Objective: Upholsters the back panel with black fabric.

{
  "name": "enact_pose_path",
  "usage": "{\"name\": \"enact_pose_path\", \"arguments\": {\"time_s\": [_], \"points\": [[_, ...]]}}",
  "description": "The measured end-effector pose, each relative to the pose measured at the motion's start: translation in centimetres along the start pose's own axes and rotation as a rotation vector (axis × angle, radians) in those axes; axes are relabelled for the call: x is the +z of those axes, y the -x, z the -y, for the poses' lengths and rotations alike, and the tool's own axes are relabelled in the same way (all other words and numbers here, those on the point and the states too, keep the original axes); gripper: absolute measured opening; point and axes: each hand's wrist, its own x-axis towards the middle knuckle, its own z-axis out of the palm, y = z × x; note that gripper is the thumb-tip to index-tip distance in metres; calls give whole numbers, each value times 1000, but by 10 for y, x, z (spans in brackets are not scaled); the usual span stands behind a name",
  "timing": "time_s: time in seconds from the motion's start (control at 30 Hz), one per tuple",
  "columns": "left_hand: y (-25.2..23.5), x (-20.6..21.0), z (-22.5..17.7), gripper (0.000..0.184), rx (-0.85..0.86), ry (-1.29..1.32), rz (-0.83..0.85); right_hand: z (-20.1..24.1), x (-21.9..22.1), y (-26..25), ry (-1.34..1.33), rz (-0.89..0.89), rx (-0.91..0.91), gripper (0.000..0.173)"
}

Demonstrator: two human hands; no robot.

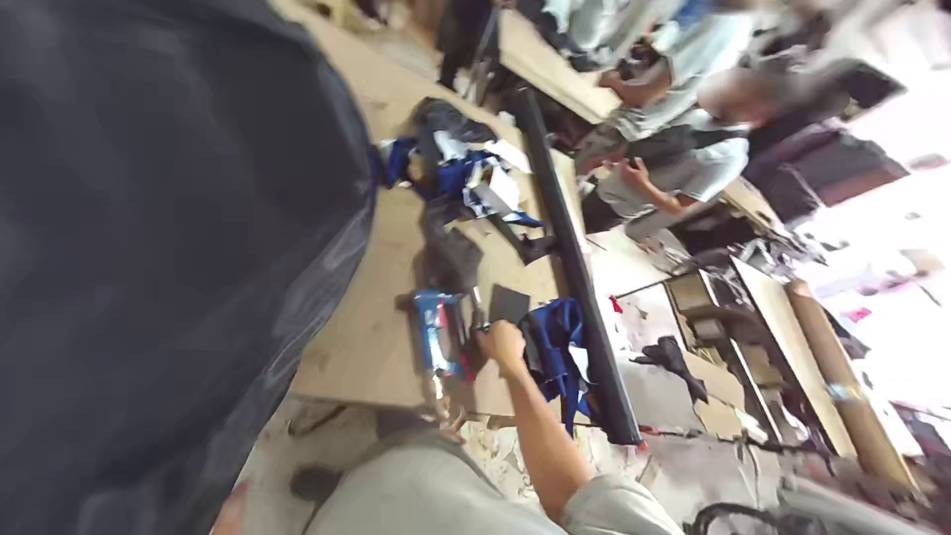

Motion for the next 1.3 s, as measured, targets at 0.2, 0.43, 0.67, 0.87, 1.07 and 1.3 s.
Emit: {"name": "enact_pose_path", "arguments": {"time_s": [0.2, 0.43, 0.67, 0.87, 1.07, 1.3], "points": [[-10, 16, -21, 42, -316, 585, -560, -85, -47, 15, -588, 186, -246, 27], [-18, 22, -13, 17, -280, 681, -688, 34, -59, 74, -886, 564, -904, 31], [-26, 24, -17, 15, -336, 637, -649, 87, -12, 107, -134, 1349, -846, 56], [-13, 27, -32, 13, -400, 632, -655, 114, 21, 116, -36, 1513, -792, 59], [-11, 28, -35, 12, -419, 610, -635, 141, 38, 140, -65, 1527, -903, 59], [-8, 33, -30, 12, -391, 629, -672, 146, 40, 149, -83, 1491, -914, 54]]}}
